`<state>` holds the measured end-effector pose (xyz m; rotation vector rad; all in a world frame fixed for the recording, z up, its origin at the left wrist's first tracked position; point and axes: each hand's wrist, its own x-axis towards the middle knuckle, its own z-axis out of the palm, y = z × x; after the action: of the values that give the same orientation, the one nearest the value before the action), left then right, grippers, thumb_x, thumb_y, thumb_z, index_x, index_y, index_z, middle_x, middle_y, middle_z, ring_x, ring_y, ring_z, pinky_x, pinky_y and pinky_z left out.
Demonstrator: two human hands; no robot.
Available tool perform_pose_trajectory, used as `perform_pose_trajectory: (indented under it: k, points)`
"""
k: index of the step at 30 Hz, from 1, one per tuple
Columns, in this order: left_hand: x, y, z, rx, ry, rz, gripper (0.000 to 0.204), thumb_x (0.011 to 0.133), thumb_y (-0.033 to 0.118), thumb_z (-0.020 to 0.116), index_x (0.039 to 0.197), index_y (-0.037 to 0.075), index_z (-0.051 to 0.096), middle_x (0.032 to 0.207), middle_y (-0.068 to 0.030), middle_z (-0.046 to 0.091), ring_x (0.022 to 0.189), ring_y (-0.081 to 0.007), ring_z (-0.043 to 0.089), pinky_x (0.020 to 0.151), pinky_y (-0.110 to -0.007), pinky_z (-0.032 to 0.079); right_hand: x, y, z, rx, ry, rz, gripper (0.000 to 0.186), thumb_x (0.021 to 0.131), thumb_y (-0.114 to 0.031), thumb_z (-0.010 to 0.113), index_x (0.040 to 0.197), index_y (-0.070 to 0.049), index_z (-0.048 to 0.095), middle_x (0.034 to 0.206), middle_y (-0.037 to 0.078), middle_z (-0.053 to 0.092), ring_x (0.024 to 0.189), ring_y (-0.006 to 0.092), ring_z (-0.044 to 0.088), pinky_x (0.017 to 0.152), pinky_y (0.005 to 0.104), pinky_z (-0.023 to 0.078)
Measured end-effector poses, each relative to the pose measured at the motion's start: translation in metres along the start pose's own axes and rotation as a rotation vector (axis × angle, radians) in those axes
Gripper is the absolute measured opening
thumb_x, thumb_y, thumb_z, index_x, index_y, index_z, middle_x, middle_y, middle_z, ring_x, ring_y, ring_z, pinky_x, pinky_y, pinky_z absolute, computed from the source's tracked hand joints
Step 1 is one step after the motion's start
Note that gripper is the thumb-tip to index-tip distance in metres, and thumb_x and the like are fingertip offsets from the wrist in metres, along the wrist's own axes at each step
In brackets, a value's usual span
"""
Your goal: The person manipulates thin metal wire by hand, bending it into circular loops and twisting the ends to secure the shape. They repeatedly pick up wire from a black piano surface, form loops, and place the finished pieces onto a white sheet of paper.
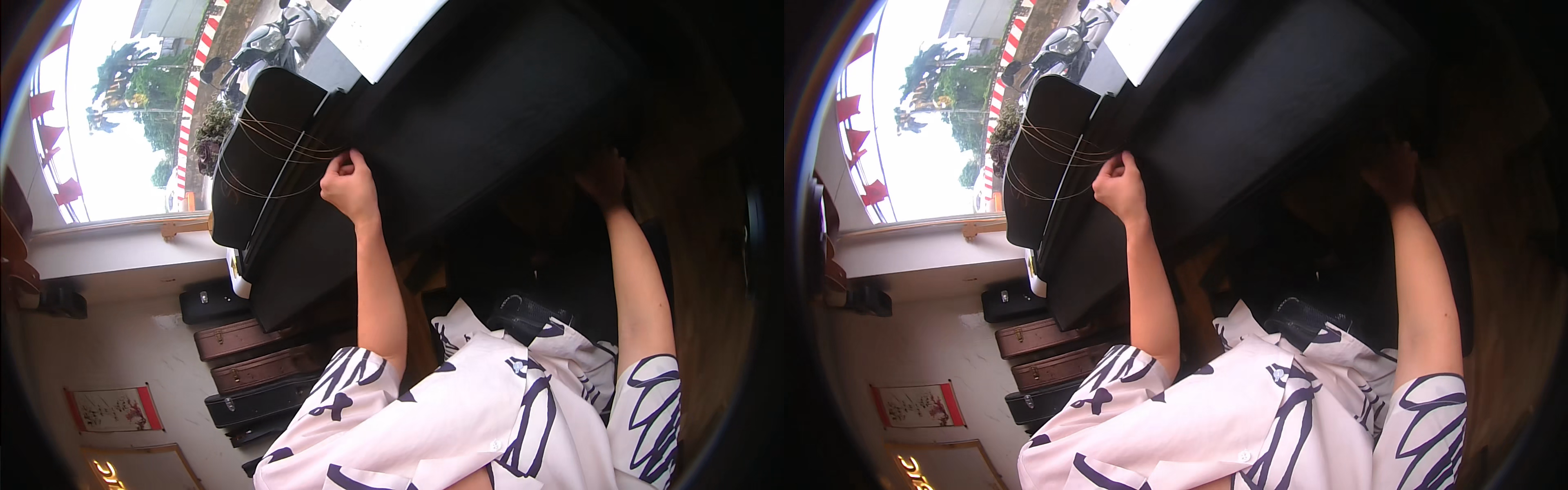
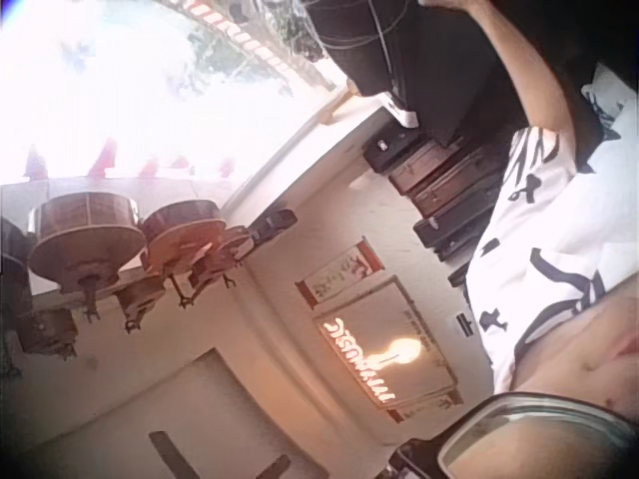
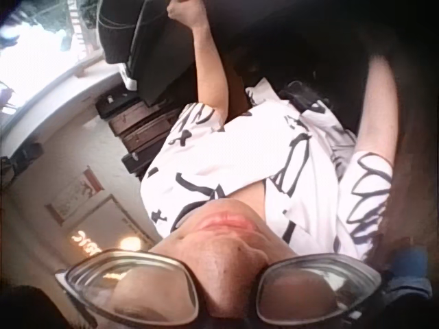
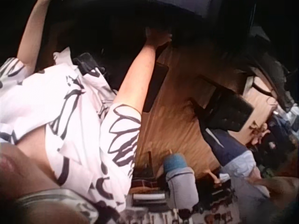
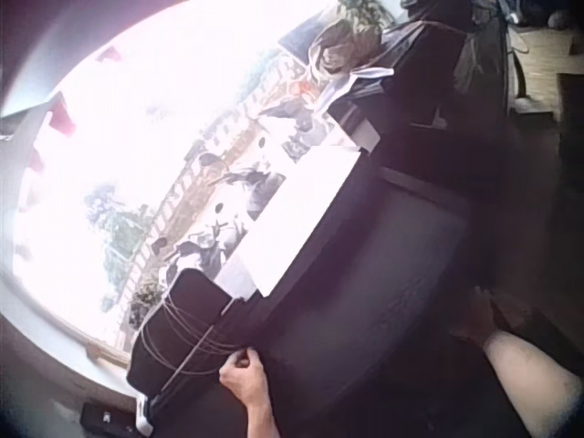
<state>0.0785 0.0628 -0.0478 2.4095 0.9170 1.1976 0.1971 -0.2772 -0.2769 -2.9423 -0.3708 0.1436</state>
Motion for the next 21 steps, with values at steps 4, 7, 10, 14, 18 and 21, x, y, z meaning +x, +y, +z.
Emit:
perform_pose_trajectory:
  k: [4,7,10,14,18,21]
  points:
    - [0.003,-0.005,0.01,-0.001,0.066,-0.053,0.021,0.087,0.016,0.072,0.09,-0.004,0.076,0.059,-0.0093,0.068,0.051,-0.0157,0.065,0.058,-0.029,0.05,0.004,-0.001,0.005,-0.005,-0.021,0.054,0.057,0.079,-0.045,0.068,0.12,-0.006,0.066,0.122,0.016,0.065,0.118,0.038,0.058,0.098,0.0544,0.047]
    - [0.005,-0.01,0.01,-0.09,0.055,-0.111,0.029,0.089,0.024,0.074,0.094,-0.004,0.076,0.061,-0.0073,0.069,0.056,-0.0124,0.066,0.062,-0.028,0.051,0.008,-0.002,0.012,0.027,-0.021,0.032,0.06,0.077,-0.047,0.071,0.122,-0.008,0.065,0.124,0.016,0.064,0.119,0.0373,0.057,0.097,0.0547,0.048]
    - [0.004,-0.013,0.006,-0.048,0.089,-0.089,0.027,0.089,0.022,0.074,0.086,-0.005,0.075,0.059,-0.0076,0.068,0.052,-0.0146,0.065,0.058,-0.029,0.05,0.013,-0.008,0.0,0.113,-0.099,0.009,0.06,0.075,-0.048,0.072,0.121,-0.011,0.066,0.125,0.016,0.062,0.115,0.0366,0.061,0.091,0.0536,0.051]
    - [0.009,-0.023,0.006,0.074,0.113,-0.01,0.033,0.087,0.028,0.077,0.077,-0.003,0.075,0.058,-0.0089,0.068,0.053,-0.0171,0.066,0.058,-0.03,0.05,0.015,-0.002,0.009,0.053,-0.063,-0.04,0.074,0.079,-0.047,0.07,0.138,-0.007,0.051,0.138,0.021,0.054,0.123,0.0413,0.056,0.098,0.058,0.047]
    - [0.01,-0.022,0.007,0.063,0.129,-0.017,0.031,0.084,0.032,0.079,0.084,0.001,0.078,0.06,-0.0094,0.069,0.057,-0.0194,0.069,0.062,-0.031,0.052,0.019,-0.006,0.032,0.037,0.138,-0.085,0.069,0.082,-0.051,0.067,0.133,-0.006,0.057,0.132,0.02,0.059,0.121,0.0406,0.058,0.095,0.0563,0.05]
    - [0.015,-0.024,0.012,0.048,0.14,-0.225,0.03,0.085,0.035,0.077,0.088,0.005,0.079,0.062,-0.0067,0.07,0.062,-0.0191,0.071,0.066,-0.032,0.053,0.023,-0.009,0.044,-0.025,0.135,-0.172,0.078,0.085,-0.051,0.062,0.146,-0.005,0.043,0.136,0.023,0.056,0.12,0.0442,0.057,0.096,0.0586,0.049]
